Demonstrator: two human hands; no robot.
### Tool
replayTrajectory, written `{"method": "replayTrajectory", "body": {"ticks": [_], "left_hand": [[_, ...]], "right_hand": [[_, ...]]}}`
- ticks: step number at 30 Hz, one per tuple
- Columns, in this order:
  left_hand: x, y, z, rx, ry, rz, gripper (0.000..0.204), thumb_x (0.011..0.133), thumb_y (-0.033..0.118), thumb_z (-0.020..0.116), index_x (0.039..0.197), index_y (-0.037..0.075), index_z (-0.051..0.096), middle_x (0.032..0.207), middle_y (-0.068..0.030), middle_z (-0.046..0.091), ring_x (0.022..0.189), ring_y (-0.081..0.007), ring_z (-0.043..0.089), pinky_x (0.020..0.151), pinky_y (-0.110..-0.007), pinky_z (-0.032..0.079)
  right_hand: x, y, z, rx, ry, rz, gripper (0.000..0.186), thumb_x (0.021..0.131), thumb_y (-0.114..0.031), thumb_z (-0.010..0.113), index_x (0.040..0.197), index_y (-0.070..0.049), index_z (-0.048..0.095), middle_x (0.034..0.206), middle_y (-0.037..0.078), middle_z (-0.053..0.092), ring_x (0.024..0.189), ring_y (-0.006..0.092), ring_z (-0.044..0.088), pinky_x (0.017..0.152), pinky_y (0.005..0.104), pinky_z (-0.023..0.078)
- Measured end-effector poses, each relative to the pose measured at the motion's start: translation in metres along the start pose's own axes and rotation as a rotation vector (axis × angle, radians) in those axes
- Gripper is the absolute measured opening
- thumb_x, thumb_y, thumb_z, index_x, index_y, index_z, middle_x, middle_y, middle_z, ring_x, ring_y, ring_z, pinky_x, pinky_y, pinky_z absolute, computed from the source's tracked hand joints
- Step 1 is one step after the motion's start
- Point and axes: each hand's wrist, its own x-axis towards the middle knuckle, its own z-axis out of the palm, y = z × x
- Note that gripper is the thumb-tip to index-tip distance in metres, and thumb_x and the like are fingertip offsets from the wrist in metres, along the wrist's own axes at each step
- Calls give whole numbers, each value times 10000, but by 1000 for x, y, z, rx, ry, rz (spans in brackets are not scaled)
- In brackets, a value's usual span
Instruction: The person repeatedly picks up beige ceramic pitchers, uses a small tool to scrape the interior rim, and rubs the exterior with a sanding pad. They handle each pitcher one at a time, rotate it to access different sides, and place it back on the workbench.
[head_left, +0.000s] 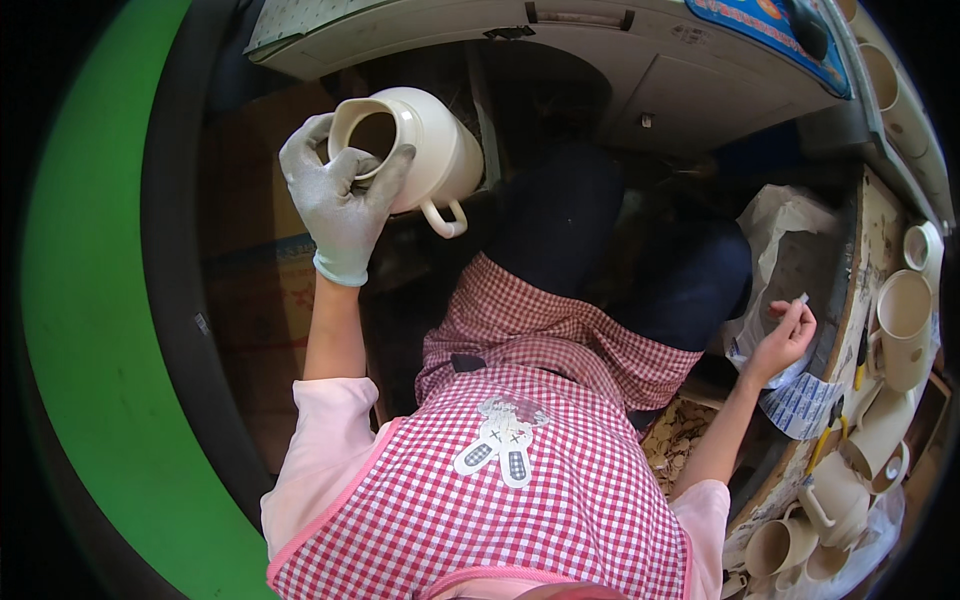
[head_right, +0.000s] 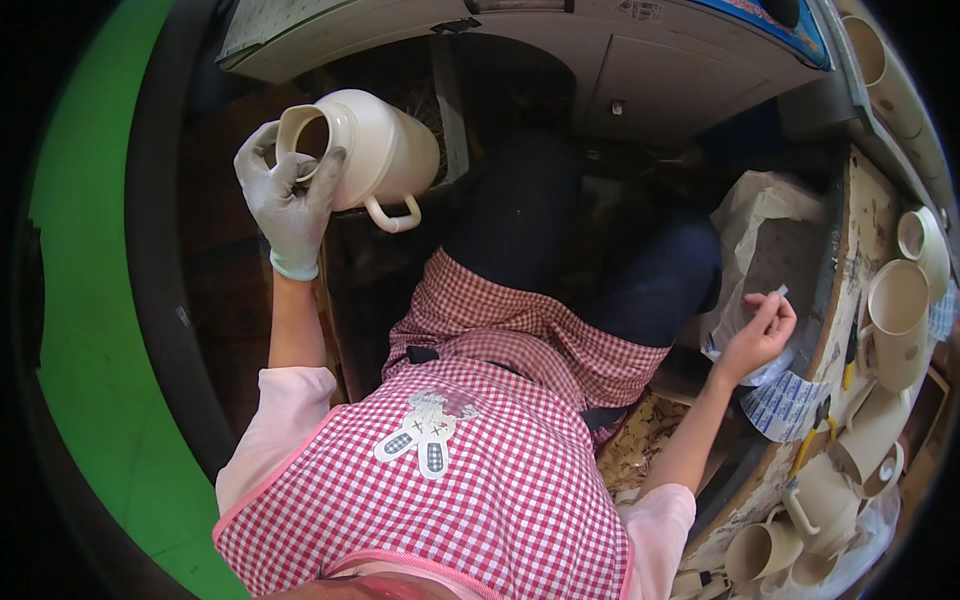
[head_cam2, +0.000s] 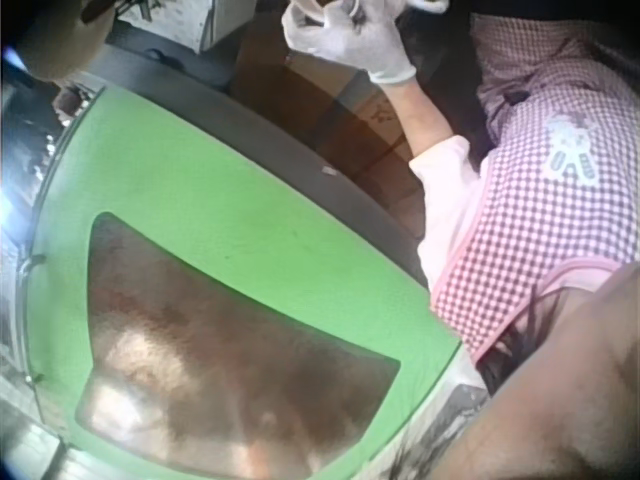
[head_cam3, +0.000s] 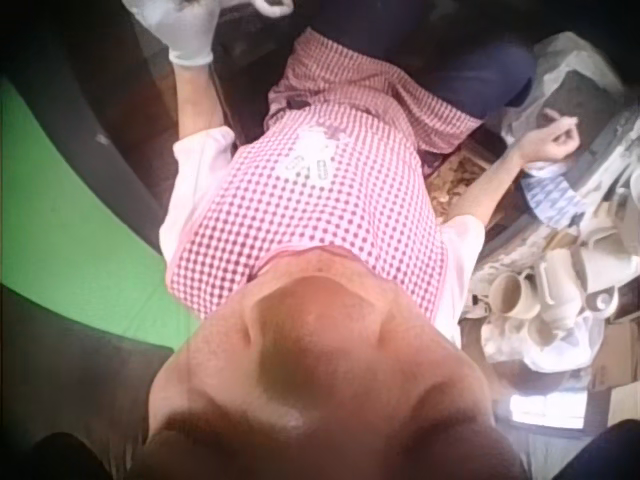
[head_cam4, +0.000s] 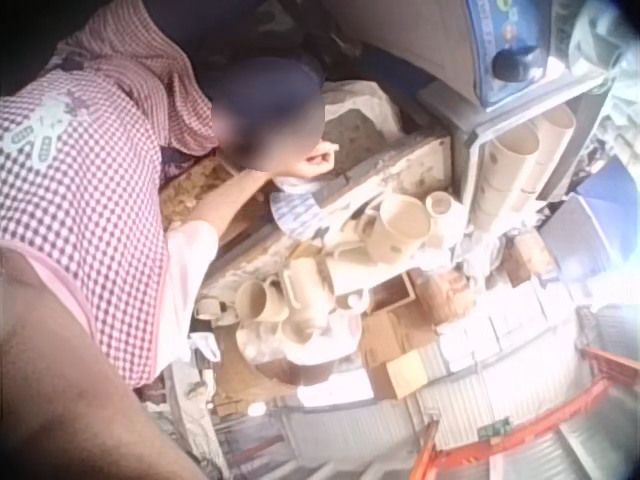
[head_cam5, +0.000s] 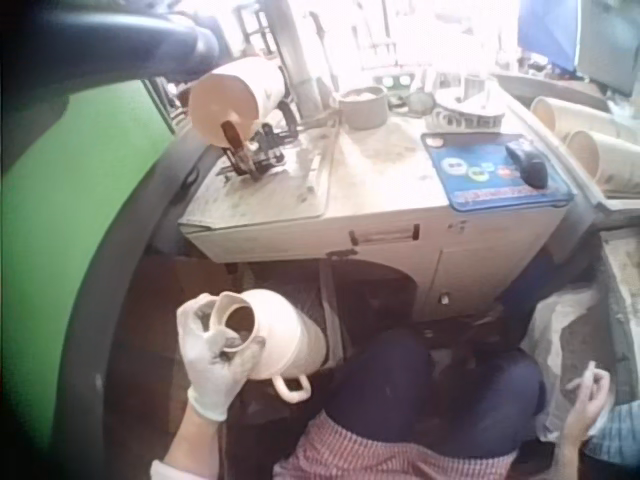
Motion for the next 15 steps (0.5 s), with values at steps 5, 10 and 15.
{"method": "replayTrajectory", "body": {"ticks": [5,10,15], "left_hand": [[-6,-4,6,-21,113,128,385,679,295,982,763,48,700,1235,-142,571,1141,-304,563,901,-410,520],[-9,-4,-13,-62,210,253,598,626,236,1017,1062,97,631,1298,-135,562,1143,-279,617,881,-378,564],[-38,38,-43,-378,33,242,1046,620,393,1018,1453,62,477,1339,-129,556,1241,-304,587,1077,-467,506]], "right_hand": [[-49,-80,61,95,-229,-76,130,1077,-146,599,1103,-20,583,859,61,700,788,95,632,779,239,516],[-70,-111,76,200,-385,15,207,1077,-156,608,1221,-8,599,953,90,734,835,123,677,838,262,548],[-88,-178,82,-39,-492,-154,439,1078,-147,593,1492,-32,501,1234,188,727,1099,235,735,856,305,619]]}}
